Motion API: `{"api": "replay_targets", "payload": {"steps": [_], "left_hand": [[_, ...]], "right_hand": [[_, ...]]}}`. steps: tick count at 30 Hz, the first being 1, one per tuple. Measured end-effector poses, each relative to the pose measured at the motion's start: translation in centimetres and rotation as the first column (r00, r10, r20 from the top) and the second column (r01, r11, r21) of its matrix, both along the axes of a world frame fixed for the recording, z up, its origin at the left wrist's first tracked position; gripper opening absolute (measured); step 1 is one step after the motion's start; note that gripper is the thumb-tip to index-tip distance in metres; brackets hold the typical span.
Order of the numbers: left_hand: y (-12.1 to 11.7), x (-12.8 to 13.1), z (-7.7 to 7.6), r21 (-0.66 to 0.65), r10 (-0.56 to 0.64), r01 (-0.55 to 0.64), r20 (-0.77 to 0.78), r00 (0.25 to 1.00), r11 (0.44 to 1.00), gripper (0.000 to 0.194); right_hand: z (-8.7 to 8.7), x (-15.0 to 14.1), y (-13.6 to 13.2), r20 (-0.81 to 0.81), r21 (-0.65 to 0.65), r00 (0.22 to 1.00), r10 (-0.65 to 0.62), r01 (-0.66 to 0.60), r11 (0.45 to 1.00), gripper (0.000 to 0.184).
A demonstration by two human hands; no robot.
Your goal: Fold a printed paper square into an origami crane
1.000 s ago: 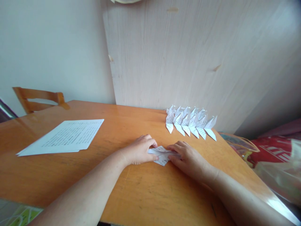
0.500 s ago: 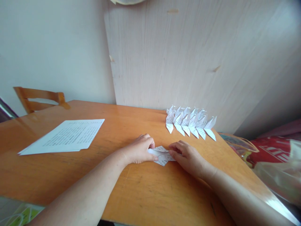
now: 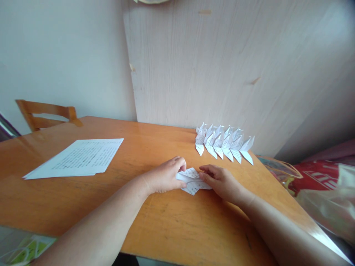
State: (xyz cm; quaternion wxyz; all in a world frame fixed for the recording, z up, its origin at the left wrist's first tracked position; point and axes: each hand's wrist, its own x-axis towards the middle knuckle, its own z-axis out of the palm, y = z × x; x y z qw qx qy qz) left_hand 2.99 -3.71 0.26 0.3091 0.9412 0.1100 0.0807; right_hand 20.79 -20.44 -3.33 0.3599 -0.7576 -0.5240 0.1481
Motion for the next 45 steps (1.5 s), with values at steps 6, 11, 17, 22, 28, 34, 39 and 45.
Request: {"api": "replay_targets", "payload": {"steps": [6,11,17,22,28,34,39,45], "left_hand": [[-0.5,-0.1,-0.1,-0.007,-0.012,0.012,0.075,0.997,1.0,0.035],[-0.3,0.1,-0.3,-0.059,0.029,-0.022,0.112,0.993,0.998,0.051],[0.0,0.7,-0.5,-0.002,-0.026,0.027,0.181,0.983,1.0,0.006],[0.1,0.8,-0.4,0.172,-0.049,-0.017,0.373,0.927,0.985,0.007],[-0.2,0.4,0.0,0.363,-0.118,0.01,0.276,0.954,0.932,0.014],[-0.8,0.0,-0.3,0.286,-0.199,0.17,0.076,0.977,0.943,0.015],[-0.8,-0.1,-0.6,0.224,-0.198,0.187,0.028,0.98,0.956,0.013],[-0.8,0.0,-0.6,0.182,-0.208,0.203,0.012,0.978,0.962,0.01]], "right_hand": [[1.1,-0.7,-0.3,-0.167,-0.105,0.986,0.026,-0.044,0.994,0.024],[1.5,-1.0,-0.4,-0.216,-0.058,0.976,0.037,-0.051,0.997,0.017],[1.0,-1.3,-0.4,-0.23,0.087,0.967,0.108,-0.09,0.992,0.012],[1.7,-1.5,-0.9,0.249,0.256,0.968,0.014,-0.08,0.964,0.011],[2.7,-2.4,-1.4,0.594,0.118,0.804,0.013,-0.103,0.988,0.012],[2.6,-3.2,-1.5,0.564,-0.115,0.807,0.174,-0.132,0.985,0.013],[2.8,-3.6,-1.7,0.518,-0.133,0.83,0.208,-0.161,0.978,0.012],[2.8,-3.8,-1.5,0.45,-0.102,0.86,0.242,-0.219,0.97,0.009]]}}
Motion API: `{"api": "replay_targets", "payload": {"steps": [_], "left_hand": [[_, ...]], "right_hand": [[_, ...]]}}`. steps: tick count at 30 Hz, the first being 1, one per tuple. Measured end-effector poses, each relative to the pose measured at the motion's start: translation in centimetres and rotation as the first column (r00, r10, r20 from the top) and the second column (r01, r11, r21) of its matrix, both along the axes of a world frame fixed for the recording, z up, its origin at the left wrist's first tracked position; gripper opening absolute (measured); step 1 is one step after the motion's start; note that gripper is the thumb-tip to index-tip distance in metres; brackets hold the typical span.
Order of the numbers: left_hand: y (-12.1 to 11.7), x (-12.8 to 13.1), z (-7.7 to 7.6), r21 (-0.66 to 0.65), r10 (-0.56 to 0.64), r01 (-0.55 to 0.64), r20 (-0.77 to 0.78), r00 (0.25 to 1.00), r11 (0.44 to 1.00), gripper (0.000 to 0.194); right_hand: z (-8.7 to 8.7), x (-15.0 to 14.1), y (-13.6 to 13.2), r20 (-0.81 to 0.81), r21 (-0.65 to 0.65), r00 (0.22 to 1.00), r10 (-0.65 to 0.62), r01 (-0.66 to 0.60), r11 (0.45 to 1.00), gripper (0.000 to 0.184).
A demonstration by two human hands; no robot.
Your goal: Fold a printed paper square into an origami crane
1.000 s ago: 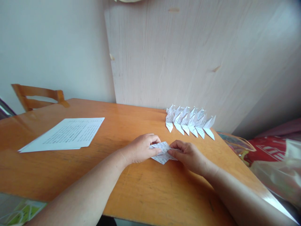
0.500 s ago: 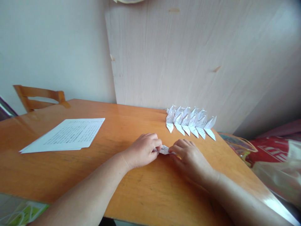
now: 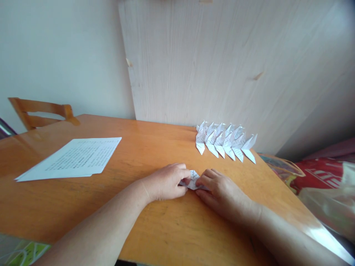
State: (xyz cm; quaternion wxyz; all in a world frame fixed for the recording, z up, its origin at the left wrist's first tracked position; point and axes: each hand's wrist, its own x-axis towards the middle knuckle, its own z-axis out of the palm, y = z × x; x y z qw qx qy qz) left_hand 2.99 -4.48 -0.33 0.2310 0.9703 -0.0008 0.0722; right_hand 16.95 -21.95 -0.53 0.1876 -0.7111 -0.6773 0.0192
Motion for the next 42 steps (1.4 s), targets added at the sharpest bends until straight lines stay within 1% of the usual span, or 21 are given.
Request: {"api": "replay_targets", "payload": {"steps": [6,12,16,20,24,28,35,38,42], "left_hand": [[0.2,-0.1,0.0,-0.061,-0.011,0.01,-0.021,1.0,0.998,0.01],[0.6,-0.1,0.1,-0.107,-0.011,0.006,-0.047,0.999,0.994,0.009],[0.9,-0.1,0.1,-0.134,-0.013,0.005,-0.064,0.998,0.991,0.012],[0.9,0.1,0.1,-0.146,0.01,-0.021,-0.073,0.997,0.989,0.019],[0.9,0.3,-0.2,-0.148,0.037,-0.047,-0.072,0.997,0.988,0.022],[0.9,0.6,-0.7,-0.152,0.06,-0.07,-0.064,0.996,0.986,0.025],[0.4,1.0,-1.4,-0.143,0.149,-0.155,-0.053,0.987,0.977,0.024],[0.2,1.0,-1.5,-0.127,0.184,-0.188,-0.041,0.982,0.974,0.024],[0.0,0.9,-1.6,-0.129,0.207,-0.208,-0.021,0.978,0.97,0.021]], "right_hand": [[-0.5,0.1,0.2,-0.033,0.034,0.999,0.006,-0.005,0.999,0.009],[-0.5,0.1,0.2,-0.052,0.0,0.998,0.025,-0.025,1.0,0.016],[-0.6,0.2,0.3,-0.142,0.005,0.99,0.005,-0.005,1.0,0.02],[-1.2,0.6,0.6,-0.245,0.014,0.969,-0.027,0.032,0.999,0.02],[-2.0,1.1,1.1,-0.296,0.013,0.954,-0.056,0.063,0.998,0.018],[-2.4,1.3,1.5,-0.292,0.003,0.951,-0.104,0.11,0.994,0.016],[-2.5,1.1,1.6,-0.328,-0.032,0.926,-0.188,0.188,0.982,0.006],[-2.6,1.2,1.6,-0.326,-0.037,0.925,-0.196,0.195,0.98,0.003],[-2.6,1.2,1.7,-0.314,-0.042,0.928,-0.198,0.195,0.98,0.003]]}}
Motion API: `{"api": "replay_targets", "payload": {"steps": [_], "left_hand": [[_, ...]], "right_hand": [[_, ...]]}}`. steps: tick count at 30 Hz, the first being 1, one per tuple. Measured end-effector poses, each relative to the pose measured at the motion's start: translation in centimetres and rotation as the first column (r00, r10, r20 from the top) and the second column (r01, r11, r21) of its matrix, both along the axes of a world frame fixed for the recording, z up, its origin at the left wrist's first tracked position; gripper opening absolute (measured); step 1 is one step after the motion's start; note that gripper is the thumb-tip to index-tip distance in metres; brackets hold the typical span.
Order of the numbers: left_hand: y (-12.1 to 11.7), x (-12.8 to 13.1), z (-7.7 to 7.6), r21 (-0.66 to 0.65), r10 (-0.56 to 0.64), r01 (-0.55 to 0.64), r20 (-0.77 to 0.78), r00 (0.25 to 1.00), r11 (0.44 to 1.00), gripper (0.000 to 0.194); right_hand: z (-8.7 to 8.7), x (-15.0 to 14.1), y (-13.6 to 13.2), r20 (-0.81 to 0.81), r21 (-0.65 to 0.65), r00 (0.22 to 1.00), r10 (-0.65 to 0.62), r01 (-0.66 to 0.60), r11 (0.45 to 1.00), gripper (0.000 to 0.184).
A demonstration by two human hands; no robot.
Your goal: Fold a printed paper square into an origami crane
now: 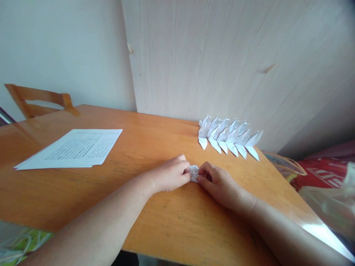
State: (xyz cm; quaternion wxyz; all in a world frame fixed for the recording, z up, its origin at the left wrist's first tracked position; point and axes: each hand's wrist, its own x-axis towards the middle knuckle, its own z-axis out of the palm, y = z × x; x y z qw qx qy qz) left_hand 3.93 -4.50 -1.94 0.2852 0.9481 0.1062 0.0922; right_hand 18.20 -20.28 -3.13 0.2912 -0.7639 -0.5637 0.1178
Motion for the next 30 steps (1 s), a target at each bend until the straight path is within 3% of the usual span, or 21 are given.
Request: {"api": "replay_targets", "payload": {"steps": [14,30], "left_hand": [[-0.15,-0.05,-0.13,0.031,-0.005,0.005,0.001,1.0,1.0,0.016],[-0.09,-0.04,0.27,0.013,-0.029,0.029,-0.026,0.999,0.999,0.005]], "right_hand": [[0.62,-0.4,-0.27,-0.008,-0.006,1.0,-0.006,0.006,1.0,0.008],[0.82,-0.2,-0.17,-0.005,0.003,0.998,0.069,-0.069,0.998,0.013]]}}
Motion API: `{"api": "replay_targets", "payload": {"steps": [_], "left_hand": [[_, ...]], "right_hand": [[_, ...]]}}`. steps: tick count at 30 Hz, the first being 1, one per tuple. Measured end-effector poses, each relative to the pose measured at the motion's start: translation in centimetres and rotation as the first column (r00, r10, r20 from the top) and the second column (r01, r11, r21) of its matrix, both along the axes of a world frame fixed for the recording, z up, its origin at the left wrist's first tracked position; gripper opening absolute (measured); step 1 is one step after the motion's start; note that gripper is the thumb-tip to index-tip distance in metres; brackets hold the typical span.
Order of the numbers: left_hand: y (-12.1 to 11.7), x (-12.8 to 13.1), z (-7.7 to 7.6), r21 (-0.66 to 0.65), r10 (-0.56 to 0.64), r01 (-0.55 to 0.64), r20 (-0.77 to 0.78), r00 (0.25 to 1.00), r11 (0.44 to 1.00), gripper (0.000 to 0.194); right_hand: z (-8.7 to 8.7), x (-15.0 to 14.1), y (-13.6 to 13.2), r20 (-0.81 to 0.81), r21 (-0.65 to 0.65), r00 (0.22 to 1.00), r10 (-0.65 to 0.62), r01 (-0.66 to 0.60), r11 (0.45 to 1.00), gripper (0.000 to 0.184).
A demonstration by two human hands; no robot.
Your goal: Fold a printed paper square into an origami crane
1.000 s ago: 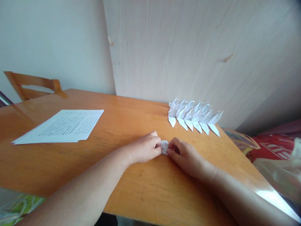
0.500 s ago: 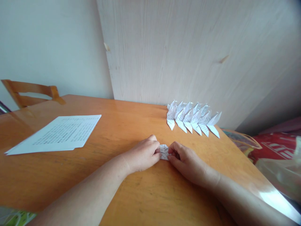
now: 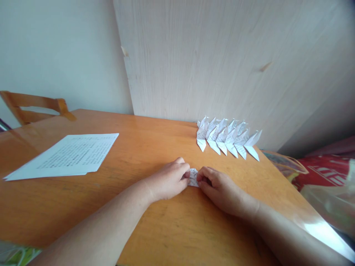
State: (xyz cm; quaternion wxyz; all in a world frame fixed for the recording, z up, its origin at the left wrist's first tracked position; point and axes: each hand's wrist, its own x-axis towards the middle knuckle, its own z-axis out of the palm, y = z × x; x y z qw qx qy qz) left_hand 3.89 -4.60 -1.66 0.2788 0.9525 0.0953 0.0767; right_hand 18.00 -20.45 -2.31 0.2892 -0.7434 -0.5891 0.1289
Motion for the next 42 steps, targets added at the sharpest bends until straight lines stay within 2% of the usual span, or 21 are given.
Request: {"api": "replay_targets", "payload": {"steps": [4,13,22,27,33,35,37,39,42], "left_hand": [[0.0,0.0,0.0,-0.003,-0.015,0.015,0.011,1.0,1.0,0.005],[0.2,0.1,-0.2,-0.019,-0.01,0.01,-0.003,1.0,1.0,0.01],[0.4,0.2,-0.6,-0.033,-0.029,0.029,0.004,1.0,0.999,0.011],[0.5,0.2,-0.7,-0.03,-0.031,0.031,0.01,0.999,0.999,0.006],[0.4,0.1,-0.6,-0.025,-0.01,0.01,-0.004,1.0,1.0,0.005],[0.4,0.1,-0.6,-0.032,-0.009,0.009,-0.007,1.0,0.999,0.006],[0.4,0.2,-0.5,-0.044,-0.012,0.011,-0.011,1.0,0.999,0.008],[0.5,0.2,-0.5,-0.059,-0.017,0.016,-0.011,1.0,0.998,0.009],[0.6,0.2,-0.7,-0.067,-0.031,0.03,-0.002,1.0,0.997,0.007]], "right_hand": [[-0.1,-0.1,0.0,-0.028,-0.002,0.999,-0.034,0.034,0.999,0.009],[-0.2,-0.5,0.6,0.073,-0.052,0.993,-0.098,0.102,0.993,0.014],[0.4,0.0,0.7,0.128,-0.17,0.98,-0.154,0.175,0.97,0.019],[0.5,0.6,0.2,0.081,-0.166,0.991,-0.109,0.121,0.979,0.011],[0.4,0.8,-0.5,0.032,-0.084,0.996,-0.083,0.085,0.993,0.005],[0.8,0.3,-0.9,0.067,-0.004,0.995,-0.076,0.076,0.997,0.011],[1.5,-0.5,-1.4,0.149,0.068,0.989,-0.018,0.008,0.998,0.019],[2.1,-1.6,-1.7,0.228,0.024,0.967,0.117,-0.125,0.992,0.02],[2.5,-2.8,-1.9,0.334,-0.046,0.926,0.178,-0.173,0.984,0.021]]}}
